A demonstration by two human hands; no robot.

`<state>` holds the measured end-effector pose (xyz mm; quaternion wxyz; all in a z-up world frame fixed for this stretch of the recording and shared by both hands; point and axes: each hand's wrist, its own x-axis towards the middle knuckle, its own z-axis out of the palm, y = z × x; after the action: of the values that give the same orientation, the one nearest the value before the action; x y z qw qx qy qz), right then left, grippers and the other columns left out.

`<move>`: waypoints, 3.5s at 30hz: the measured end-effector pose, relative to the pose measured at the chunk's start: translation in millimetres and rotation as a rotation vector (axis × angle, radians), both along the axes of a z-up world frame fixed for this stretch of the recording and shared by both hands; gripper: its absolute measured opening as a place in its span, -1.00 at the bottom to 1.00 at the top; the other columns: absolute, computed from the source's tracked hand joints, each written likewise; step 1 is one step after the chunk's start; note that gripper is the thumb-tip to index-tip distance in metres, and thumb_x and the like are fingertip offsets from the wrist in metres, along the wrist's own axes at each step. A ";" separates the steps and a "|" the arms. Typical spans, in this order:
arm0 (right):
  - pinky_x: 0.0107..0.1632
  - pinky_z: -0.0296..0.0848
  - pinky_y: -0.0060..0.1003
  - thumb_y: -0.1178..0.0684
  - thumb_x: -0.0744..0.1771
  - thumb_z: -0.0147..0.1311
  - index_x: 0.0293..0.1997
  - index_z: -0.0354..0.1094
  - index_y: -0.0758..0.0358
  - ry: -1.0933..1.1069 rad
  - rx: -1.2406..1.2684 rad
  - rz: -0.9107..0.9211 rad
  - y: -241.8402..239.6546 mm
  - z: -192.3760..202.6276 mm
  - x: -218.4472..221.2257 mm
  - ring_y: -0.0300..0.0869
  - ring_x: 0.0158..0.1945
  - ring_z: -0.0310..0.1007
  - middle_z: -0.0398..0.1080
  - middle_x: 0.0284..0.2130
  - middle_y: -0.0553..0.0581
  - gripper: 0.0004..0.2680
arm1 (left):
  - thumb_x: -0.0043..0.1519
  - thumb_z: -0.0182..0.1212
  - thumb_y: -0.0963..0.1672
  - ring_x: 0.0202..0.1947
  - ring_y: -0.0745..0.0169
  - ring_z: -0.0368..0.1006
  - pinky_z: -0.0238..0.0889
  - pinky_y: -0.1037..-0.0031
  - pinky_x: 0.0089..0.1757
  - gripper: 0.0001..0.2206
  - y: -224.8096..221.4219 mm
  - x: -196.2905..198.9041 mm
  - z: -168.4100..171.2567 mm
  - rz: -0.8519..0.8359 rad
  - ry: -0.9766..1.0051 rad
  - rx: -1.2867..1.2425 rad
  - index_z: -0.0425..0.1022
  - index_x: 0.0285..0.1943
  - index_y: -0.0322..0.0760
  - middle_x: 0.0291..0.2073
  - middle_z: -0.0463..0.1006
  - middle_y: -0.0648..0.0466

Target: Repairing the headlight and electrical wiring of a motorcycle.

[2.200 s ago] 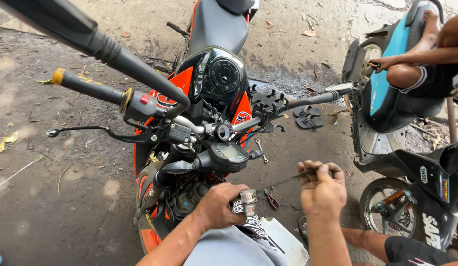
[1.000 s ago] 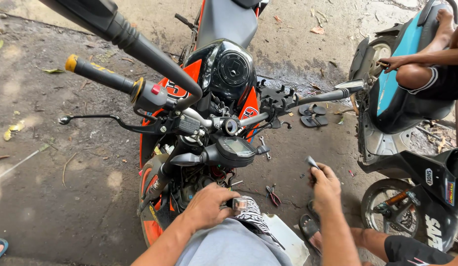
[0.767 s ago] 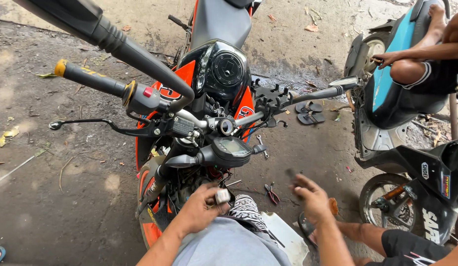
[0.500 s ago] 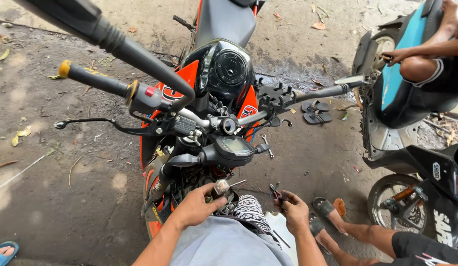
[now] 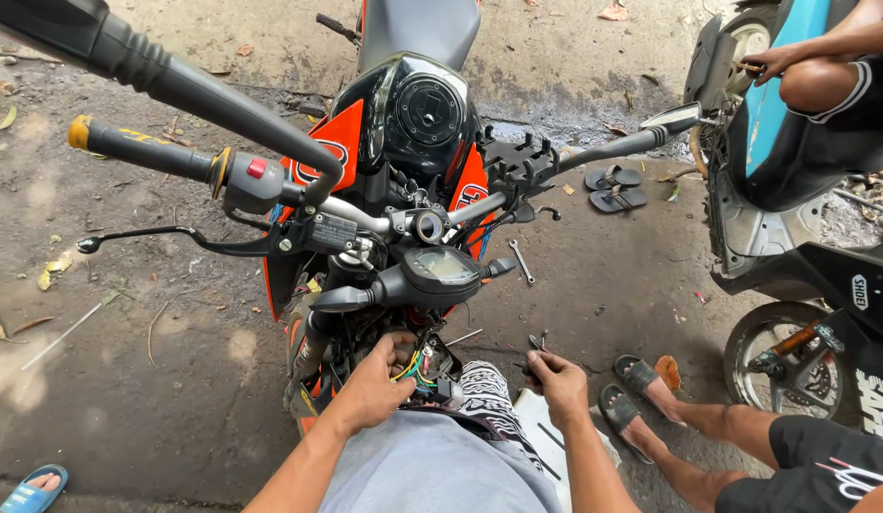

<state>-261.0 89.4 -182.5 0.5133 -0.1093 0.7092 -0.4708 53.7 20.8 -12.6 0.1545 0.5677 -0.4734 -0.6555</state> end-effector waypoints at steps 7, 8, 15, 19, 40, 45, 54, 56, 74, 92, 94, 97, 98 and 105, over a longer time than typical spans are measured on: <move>-0.10 0.56 -0.31 0.18 0.36 0.11 0.14 0.50 0.35 0.000 -0.143 0.237 7.7 0.5 4.9 -0.12 -0.30 0.57 0.52 -0.34 0.19 -0.77 | 0.03 0.44 -0.11 -0.15 0.44 0.57 0.41 0.60 -0.09 -0.56 -6.6 1.8 -18.6 0.015 -0.175 0.009 0.56 0.13 -0.23 -0.12 0.69 0.13; 0.03 0.50 -0.32 0.14 0.28 0.22 0.10 0.52 0.16 0.266 -0.045 0.392 6.5 5.1 3.1 -0.13 -0.14 0.53 0.42 -0.18 0.16 -0.73 | 0.08 0.43 -0.11 -0.17 0.41 0.57 0.41 0.57 -0.11 -0.61 -8.6 0.7 -16.6 0.070 -0.194 0.069 0.61 0.10 -0.29 -0.14 0.71 0.08; 0.11 0.46 -0.35 0.04 0.18 0.10 -0.18 0.67 -0.08 0.703 0.261 0.755 -5.8 22.5 4.9 -0.27 -0.05 0.62 0.67 -0.19 -0.13 -0.77 | 0.24 0.25 -0.15 -0.56 0.35 0.44 0.28 0.50 -0.42 -0.80 -19.0 5.9 -1.2 -0.011 -0.185 0.199 0.69 -0.06 -0.35 -0.55 0.55 0.06; 0.04 0.49 -0.36 0.05 0.21 -0.01 -0.13 0.66 -0.25 0.685 0.339 0.838 -7.5 49.7 13.7 -0.29 -0.09 0.63 0.67 -0.22 -0.13 -0.70 | 0.32 0.21 -0.21 -0.47 0.23 0.53 0.46 0.48 -0.37 -0.85 -18.0 14.6 -55.8 0.085 -0.006 0.248 0.56 -0.04 -0.49 -0.42 0.62 -0.12; 0.09 0.20 0.12 0.05 0.32 -0.17 -0.14 0.35 0.06 1.356 -0.564 1.341 -40.6 102.1 120.1 0.06 -0.22 0.43 0.47 -0.33 0.11 -0.85 | 0.31 0.16 -0.02 -0.40 0.35 0.36 0.20 0.39 -0.24 -0.77 -35.3 7.3 -4.8 -0.471 -0.437 -0.031 0.67 -0.23 -0.16 -0.45 0.62 0.18; -0.10 0.15 0.08 -0.06 0.40 -0.16 -0.15 0.30 0.13 1.234 -0.522 1.315 -41.5 114.8 126.7 0.09 -0.22 0.37 0.46 -0.34 0.11 -0.84 | 0.30 0.10 -0.04 -0.26 0.05 0.54 0.29 0.28 -0.16 -0.80 -35.5 6.1 -32.4 -0.526 -0.457 -0.165 0.61 -0.18 -0.13 -0.32 0.69 0.03; -0.25 0.29 0.23 -0.18 0.43 -0.18 -0.16 0.20 0.14 0.871 -0.258 1.427 -55.4 135.8 115.1 0.34 -0.24 0.41 0.48 -0.28 0.33 -0.78 | 0.38 -0.02 -0.06 -0.15 0.04 0.55 0.29 0.28 -0.11 -0.78 -44.7 14.9 -27.8 -0.467 -0.396 -0.164 0.54 -0.01 -0.14 -0.15 0.69 0.06; -0.25 0.29 0.22 -0.15 0.43 -0.19 -0.19 0.19 0.14 0.881 -0.292 1.413 -53.6 134.6 116.7 0.34 -0.26 0.41 0.48 -0.31 0.31 -0.79 | 0.36 -0.01 -0.06 -0.17 0.01 0.54 0.29 0.26 -0.13 -0.79 -42.5 15.6 -25.7 -0.450 -0.391 -0.194 0.53 -0.03 -0.12 -0.18 0.68 0.05; 0.04 0.38 -0.29 0.13 0.20 0.13 0.04 0.33 0.09 0.457 -0.366 1.166 -55.6 160.4 94.0 -0.17 -0.08 0.47 0.52 -0.10 -0.01 -0.68 | 0.36 -0.02 -0.04 -0.19 -0.04 0.54 0.31 0.24 -0.14 -0.78 -44.9 20.4 -15.6 -0.283 -0.393 -0.254 0.53 -0.09 -0.13 -0.20 0.70 0.05; 0.01 0.32 -0.27 0.24 0.20 0.04 0.04 0.18 0.16 0.283 -0.459 1.112 -47.0 158.5 87.8 -0.19 -0.12 0.26 0.28 -0.16 0.02 -0.68 | 0.20 0.28 -0.05 -0.07 0.03 0.41 0.21 0.10 -0.13 -0.91 -23.4 -10.5 4.7 -0.461 -0.392 -0.832 0.64 -0.17 0.06 -0.13 0.59 0.28; -0.01 0.31 -0.27 0.24 0.20 0.04 0.04 0.17 0.16 0.274 -0.450 1.125 -47.3 161.7 90.5 -0.20 -0.14 0.24 0.28 -0.17 0.02 -0.67 | 0.20 0.26 -0.03 0.00 0.01 0.32 0.15 0.02 -0.22 -0.92 -24.1 -12.7 9.3 -0.508 -0.470 -0.815 0.61 -0.18 0.12 -0.21 0.63 0.41; 0.01 0.32 -0.27 0.25 0.19 0.01 0.01 0.16 0.16 0.265 -0.486 1.139 -45.0 165.2 91.1 -0.18 -0.11 0.23 0.28 -0.17 0.04 -0.68 | 0.20 0.26 -0.04 -0.03 0.08 0.36 0.17 0.08 -0.13 -0.92 -24.7 -13.9 5.8 -0.530 -0.445 -0.830 0.64 -0.22 0.07 -0.33 0.65 0.37; 0.01 0.31 -0.26 0.24 0.19 0.03 0.01 0.14 0.15 0.266 -0.474 1.155 -44.4 165.7 90.8 -0.18 -0.11 0.22 0.27 -0.16 0.04 -0.68 | 0.18 0.28 -0.04 -0.06 0.09 0.38 0.17 0.10 -0.14 -0.94 -25.7 -12.9 2.9 -0.545 -0.428 -0.854 0.64 -0.26 0.06 -0.37 0.64 0.36; -0.05 0.32 -0.22 0.24 0.20 0.00 0.00 0.15 0.18 0.295 -0.498 1.175 -54.0 170.9 95.2 -0.18 -0.15 0.26 0.34 -0.18 0.05 -0.70 | 0.14 0.27 -0.04 -0.24 0.13 0.35 0.08 0.13 -0.19 -0.91 -33.0 -17.0 4.3 -0.533 -0.404 -0.996 0.58 -0.41 0.05 -0.50 0.60 0.35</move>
<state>-165.8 35.4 -11.6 0.5415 -0.6576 0.4643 -0.2423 36.7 -12.2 -8.4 0.1393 0.4021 -0.8697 -0.2501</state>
